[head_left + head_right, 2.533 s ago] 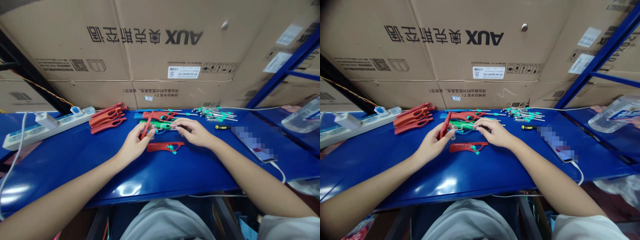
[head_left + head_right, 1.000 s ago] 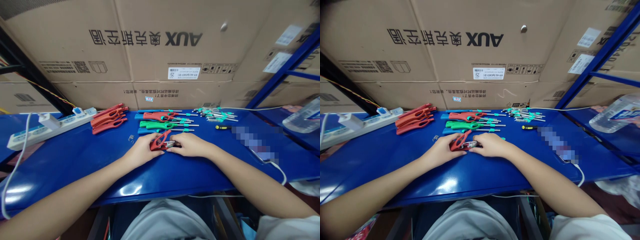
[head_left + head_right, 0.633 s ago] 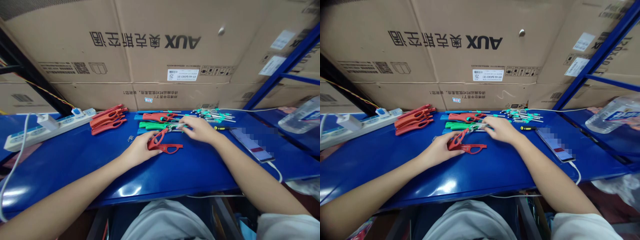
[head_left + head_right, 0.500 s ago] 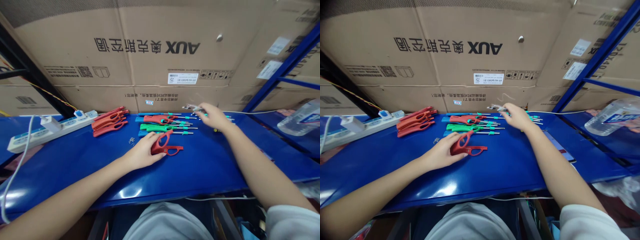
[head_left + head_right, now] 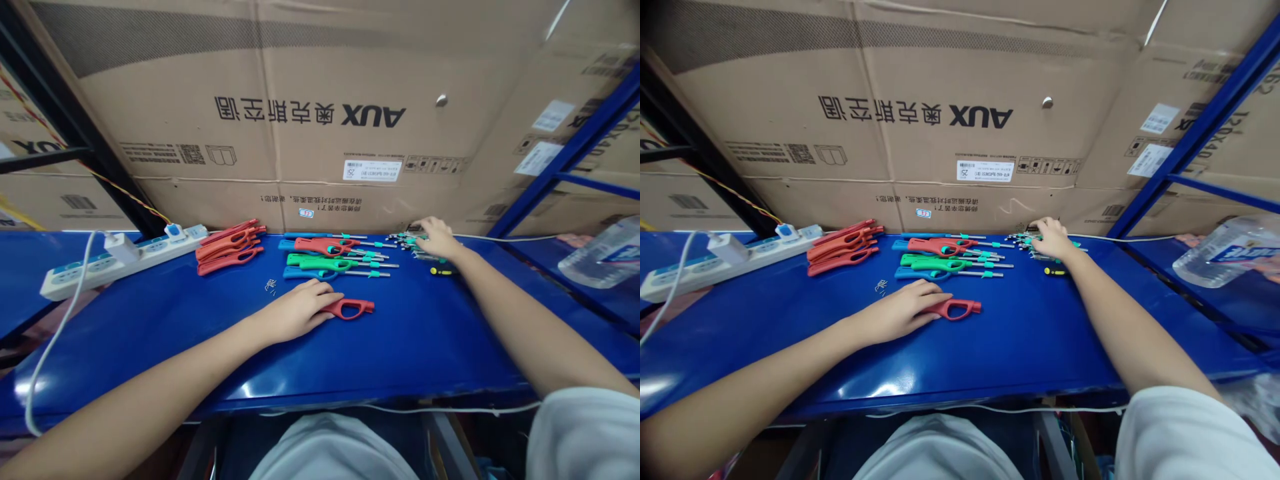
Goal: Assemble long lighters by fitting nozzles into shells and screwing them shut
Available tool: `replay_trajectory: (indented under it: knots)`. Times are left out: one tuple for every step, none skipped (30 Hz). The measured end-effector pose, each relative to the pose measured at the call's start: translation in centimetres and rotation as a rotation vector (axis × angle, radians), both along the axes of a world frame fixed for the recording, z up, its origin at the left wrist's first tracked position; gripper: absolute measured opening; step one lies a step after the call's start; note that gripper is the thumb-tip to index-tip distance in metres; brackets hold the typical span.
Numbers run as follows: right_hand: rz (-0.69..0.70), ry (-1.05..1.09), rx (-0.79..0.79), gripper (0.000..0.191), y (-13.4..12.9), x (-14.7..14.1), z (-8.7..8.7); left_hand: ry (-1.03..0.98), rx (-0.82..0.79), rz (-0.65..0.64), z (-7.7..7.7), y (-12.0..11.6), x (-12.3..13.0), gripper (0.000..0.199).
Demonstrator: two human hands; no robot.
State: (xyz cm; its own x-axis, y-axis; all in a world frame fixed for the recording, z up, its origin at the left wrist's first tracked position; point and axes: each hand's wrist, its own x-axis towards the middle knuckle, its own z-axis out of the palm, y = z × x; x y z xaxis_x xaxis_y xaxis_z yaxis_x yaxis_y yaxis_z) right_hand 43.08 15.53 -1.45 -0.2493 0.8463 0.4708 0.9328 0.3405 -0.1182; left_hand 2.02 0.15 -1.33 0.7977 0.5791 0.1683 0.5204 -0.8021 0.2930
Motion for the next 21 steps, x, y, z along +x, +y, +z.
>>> replay_trajectory:
  knots:
    - [0.008, -0.009, -0.013, 0.039, -0.7, -1.4, 0.3, 0.028, -0.006, -0.005, 0.2, 0.0, -0.1, 0.042]
    - [0.070, -0.015, -0.017, 0.044, -1.6, -3.2, 0.6, 0.057, -0.013, -0.012, 0.4, -0.1, -0.2, 0.046]
    - [0.165, -0.020, -0.024, 0.045, -2.6, -5.1, 0.9, 0.086, -0.020, -0.021, 0.8, -0.1, -0.4, 0.049]
    - [0.270, -0.029, -0.046, 0.041, -3.8, -7.1, 1.1, 0.108, -0.031, -0.029, 1.2, -0.1, -0.6, 0.052]
    - [0.366, -0.048, -0.083, 0.036, -4.9, -9.1, 1.2, 0.121, -0.048, -0.035, 1.6, -0.1, -0.8, 0.052]
    - [0.443, -0.079, -0.128, 0.032, -6.1, -11.0, 1.3, 0.122, -0.070, -0.037, 2.1, 0.1, -1.2, 0.049]
    - [0.495, -0.112, -0.165, 0.032, -7.0, -12.8, 1.2, 0.111, -0.090, -0.032, 2.7, 0.3, -1.8, 0.045]
    - [0.512, -0.128, -0.188, 0.035, -7.7, -14.3, 1.1, 0.089, -0.104, -0.023, 3.3, 0.7, -2.4, 0.041]
    - [0.504, -0.144, -0.207, 0.038, -8.2, -15.5, 0.9, 0.059, -0.108, -0.005, 3.9, 1.3, -3.3, 0.038]
    - [0.479, -0.151, -0.229, 0.039, -8.4, -16.5, 0.7, 0.018, -0.085, 0.031, 4.5, 2.0, -4.3, 0.035]
    - [0.453, -0.151, -0.252, 0.038, -8.3, -17.2, 0.5, -0.025, -0.041, 0.083, 5.1, 2.8, -5.6, 0.031]
    - [0.430, -0.143, -0.273, 0.035, -8.1, -17.7, 0.3, -0.050, 0.010, 0.149, 5.6, 3.6, -7.0, 0.030]
    - [0.417, -0.131, -0.293, 0.033, -7.8, -18.0, 0.2, -0.064, 0.074, 0.237, 6.0, 4.4, -8.5, 0.032]
    - [0.414, -0.118, -0.310, 0.031, -7.5, -18.2, 0.2, -0.063, 0.122, 0.321, 6.3, 5.3, -10.1, 0.037]
    - [0.417, -0.106, -0.319, 0.030, -7.2, -18.3, 0.3, -0.067, 0.174, 0.423, 6.4, 6.0, -11.8, 0.041]
    - [0.424, -0.096, -0.321, 0.030, -7.1, -18.3, 0.5, -0.064, 0.203, 0.529, 6.5, 6.7, -13.3, 0.043]
    - [0.433, -0.086, -0.316, 0.029, -7.0, -18.4, 0.8, -0.059, 0.196, 0.596, 6.4, 7.2, -14.8, 0.042]
    - [0.443, -0.074, -0.309, 0.029, -7.2, -18.3, 1.1, -0.070, 0.197, 0.641, 6.2, 7.6, -16.0, 0.041]
    - [0.459, -0.059, -0.304, 0.028, -7.6, -18.3, 1.4, -0.084, 0.194, 0.676, 5.9, 7.9, -17.1, 0.040]
    - [0.485, -0.043, -0.308, 0.028, -8.1, -18.3, 1.8, -0.108, 0.191, 0.704, 5.5, 8.1, -18.0, 0.038]
    - [0.523, -0.031, -0.323, 0.030, -8.7, -18.2, 2.2, -0.142, 0.193, 0.727, 5.1, 8.3, -18.6, 0.036]
